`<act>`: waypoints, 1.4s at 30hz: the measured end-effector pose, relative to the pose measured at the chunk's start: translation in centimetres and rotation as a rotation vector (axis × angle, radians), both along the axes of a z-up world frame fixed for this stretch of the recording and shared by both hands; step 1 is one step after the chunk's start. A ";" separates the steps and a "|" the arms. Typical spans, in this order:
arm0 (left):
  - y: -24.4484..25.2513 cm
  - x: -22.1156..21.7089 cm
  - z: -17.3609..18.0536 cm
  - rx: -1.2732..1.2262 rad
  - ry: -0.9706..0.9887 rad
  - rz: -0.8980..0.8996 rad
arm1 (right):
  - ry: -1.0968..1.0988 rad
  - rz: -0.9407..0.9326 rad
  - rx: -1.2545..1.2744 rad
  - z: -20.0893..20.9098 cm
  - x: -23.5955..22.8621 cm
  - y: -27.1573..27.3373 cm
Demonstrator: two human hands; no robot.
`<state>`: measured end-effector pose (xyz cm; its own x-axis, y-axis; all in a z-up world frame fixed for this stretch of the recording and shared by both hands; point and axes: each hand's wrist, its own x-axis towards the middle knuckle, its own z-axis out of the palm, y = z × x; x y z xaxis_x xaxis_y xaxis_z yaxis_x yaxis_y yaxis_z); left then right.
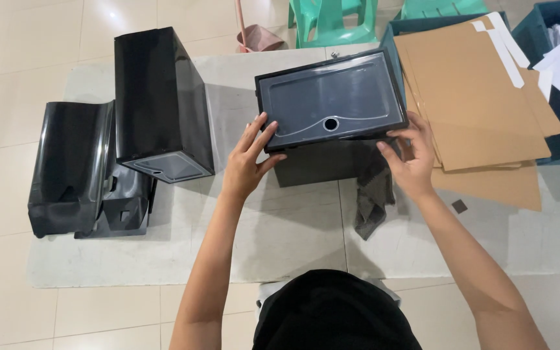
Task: The person assembles a black plastic component by folding its sides and securing them with small metal fasteners. They then wipe the surface of the component and a separate clear plastic frame with a grey cloth. Finally, the person places the clear frame onto the black component and presses it down to secure it.
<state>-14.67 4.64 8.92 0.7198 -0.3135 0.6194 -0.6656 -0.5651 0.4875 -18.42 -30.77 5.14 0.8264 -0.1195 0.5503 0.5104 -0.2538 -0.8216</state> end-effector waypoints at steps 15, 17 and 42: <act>-4.2 0.8 0.6 0.079 -0.199 0.260 | -0.031 -0.197 0.214 -3.7 1.2 0.5; -4.1 0.9 0.5 0.091 -0.210 0.269 | 0.023 -0.234 0.219 -3.9 1.2 0.4; -6.0 2.0 0.0 0.441 -0.208 0.157 | 0.141 -0.027 0.284 -0.2 1.2 -1.8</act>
